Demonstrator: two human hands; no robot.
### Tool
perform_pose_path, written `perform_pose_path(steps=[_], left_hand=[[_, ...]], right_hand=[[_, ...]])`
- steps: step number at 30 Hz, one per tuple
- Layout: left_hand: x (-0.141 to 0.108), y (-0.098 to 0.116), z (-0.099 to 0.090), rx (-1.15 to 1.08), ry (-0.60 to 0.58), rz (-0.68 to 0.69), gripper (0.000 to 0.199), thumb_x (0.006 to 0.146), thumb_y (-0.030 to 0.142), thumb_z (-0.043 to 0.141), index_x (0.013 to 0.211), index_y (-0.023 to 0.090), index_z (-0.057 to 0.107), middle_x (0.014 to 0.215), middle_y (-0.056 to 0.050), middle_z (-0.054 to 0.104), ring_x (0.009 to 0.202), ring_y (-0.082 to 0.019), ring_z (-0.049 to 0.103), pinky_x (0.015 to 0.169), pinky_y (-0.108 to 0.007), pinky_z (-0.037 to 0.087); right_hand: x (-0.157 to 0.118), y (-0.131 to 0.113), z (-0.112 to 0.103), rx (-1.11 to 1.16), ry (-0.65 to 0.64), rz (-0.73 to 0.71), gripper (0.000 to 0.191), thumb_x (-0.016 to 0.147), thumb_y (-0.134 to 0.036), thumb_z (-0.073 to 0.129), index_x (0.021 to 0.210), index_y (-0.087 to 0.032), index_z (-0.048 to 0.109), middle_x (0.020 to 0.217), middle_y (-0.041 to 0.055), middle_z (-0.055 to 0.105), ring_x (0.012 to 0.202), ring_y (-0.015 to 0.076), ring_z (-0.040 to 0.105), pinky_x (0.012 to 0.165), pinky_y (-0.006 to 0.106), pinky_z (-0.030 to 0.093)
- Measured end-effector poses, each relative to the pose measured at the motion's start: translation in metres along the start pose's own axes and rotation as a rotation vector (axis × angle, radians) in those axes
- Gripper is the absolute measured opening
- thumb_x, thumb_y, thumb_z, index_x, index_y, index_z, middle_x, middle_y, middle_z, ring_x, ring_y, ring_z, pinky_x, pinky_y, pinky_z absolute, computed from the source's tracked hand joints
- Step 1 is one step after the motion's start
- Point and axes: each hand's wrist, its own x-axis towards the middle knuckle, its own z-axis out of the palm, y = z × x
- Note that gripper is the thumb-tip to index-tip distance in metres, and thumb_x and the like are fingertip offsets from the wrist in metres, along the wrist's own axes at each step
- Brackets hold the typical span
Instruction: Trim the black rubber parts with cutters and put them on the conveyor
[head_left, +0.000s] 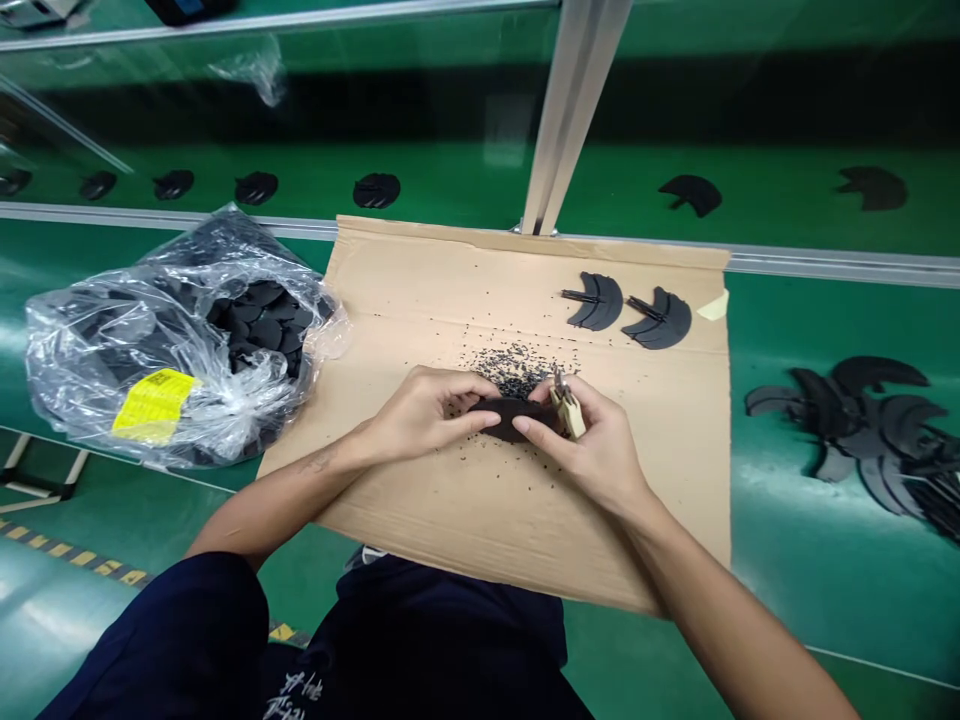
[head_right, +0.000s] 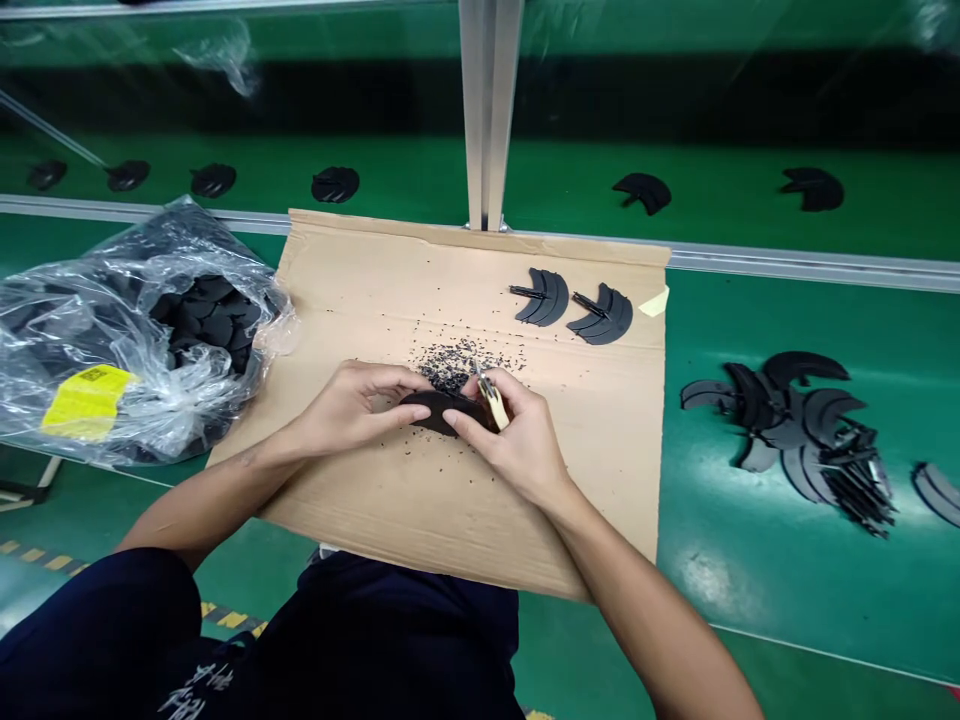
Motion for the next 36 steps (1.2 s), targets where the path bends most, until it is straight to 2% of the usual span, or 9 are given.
perform_pose_path(steps=[4, 7, 11, 14, 21, 26, 32, 36], left_hand=[[-0.003, 0.0037, -0.0044, 0.267, -0.015, 0.266, 0.017, 0.096, 0.026, 0.065, 0.106, 0.013, 0.072, 0.09, -0.008, 0.078, 0.077, -0.013, 0.073, 0.07, -0.024, 0.06], [-0.0025, 0.0034, -0.0038, 0.235, 0.039, 0.329, 0.019, 0.094, 0.024, 0.069, 0.109, 0.013, 0.071, 0.091, -0.008, 0.077, 0.078, -0.013, 0.072, 0.073, -0.025, 0.06], [-0.0001, 0.0033, -0.0001, 0.01, 0.13, 0.292, 0.027, 0.087, 0.03, 0.078, 0.108, 0.014, 0.073, 0.095, -0.008, 0.078, 0.079, -0.012, 0.071, 0.071, -0.023, 0.06], [0.0002, 0.0038, 0.0024, -0.055, 0.161, 0.33, 0.023, 0.089, 0.029, 0.076, 0.108, 0.016, 0.075, 0.095, -0.008, 0.078, 0.086, -0.014, 0.073, 0.076, -0.027, 0.061], [-0.0022, 0.0075, -0.0034, 0.148, 0.129, 0.461, 0.018, 0.096, 0.021, 0.067, 0.113, 0.018, 0.071, 0.099, -0.008, 0.078, 0.088, -0.014, 0.073, 0.08, -0.03, 0.06], [-0.0045, 0.0074, -0.0059, 0.291, 0.103, 0.508, 0.018, 0.096, 0.019, 0.065, 0.114, 0.015, 0.068, 0.099, -0.009, 0.077, 0.088, -0.015, 0.072, 0.079, -0.03, 0.059], [-0.0045, 0.0049, -0.0025, 0.167, 0.128, 0.447, 0.028, 0.09, 0.025, 0.075, 0.116, 0.017, 0.07, 0.097, -0.007, 0.078, 0.088, -0.014, 0.073, 0.079, -0.029, 0.059], [-0.0049, 0.0067, -0.0018, 0.142, 0.123, 0.461, 0.02, 0.095, 0.022, 0.068, 0.115, 0.018, 0.07, 0.099, -0.008, 0.079, 0.09, -0.014, 0.074, 0.08, -0.031, 0.06]], right_hand=[[-0.0005, 0.0046, 0.0004, -0.269, -0.024, -0.381, 0.008, 0.093, -0.027, 0.066, 0.088, -0.021, 0.063, 0.08, 0.0038, 0.069, 0.072, 0.0173, 0.062, 0.067, 0.031, 0.048], [-0.0017, 0.0051, 0.0023, -0.306, -0.012, -0.507, 0.006, 0.094, -0.019, 0.063, 0.089, -0.022, 0.062, 0.079, 0.0045, 0.07, 0.071, 0.0176, 0.062, 0.065, 0.032, 0.049], [-0.0039, 0.0053, 0.0053, -0.196, 0.035, -0.563, 0.015, 0.088, -0.012, 0.069, 0.092, -0.024, 0.062, 0.083, 0.0039, 0.071, 0.074, 0.0185, 0.065, 0.068, 0.034, 0.053], [-0.0041, 0.0075, 0.0067, -0.167, 0.05, -0.604, 0.02, 0.085, -0.008, 0.07, 0.095, -0.024, 0.063, 0.085, 0.0043, 0.073, 0.077, 0.0193, 0.068, 0.07, 0.035, 0.055], [-0.0016, 0.0114, 0.0031, -0.291, 0.037, -0.677, 0.018, 0.088, -0.017, 0.068, 0.105, -0.023, 0.066, 0.092, 0.0088, 0.076, 0.076, 0.021, 0.07, 0.068, 0.037, 0.056], [-0.0021, 0.0106, 0.0023, -0.356, 0.047, -0.766, 0.02, 0.091, -0.018, 0.067, 0.11, -0.02, 0.065, 0.093, 0.0114, 0.076, 0.081, 0.0222, 0.071, 0.069, 0.037, 0.057], [-0.004, 0.0115, 0.0041, -0.38, 0.02, -0.775, 0.019, 0.092, -0.017, 0.063, 0.11, -0.021, 0.069, 0.091, 0.0094, 0.077, 0.079, 0.0211, 0.071, 0.069, 0.036, 0.057], [-0.0049, 0.0106, 0.0045, -0.368, 0.022, -0.778, 0.019, 0.093, -0.016, 0.061, 0.11, -0.021, 0.068, 0.089, 0.0091, 0.076, 0.077, 0.021, 0.07, 0.068, 0.036, 0.057]])
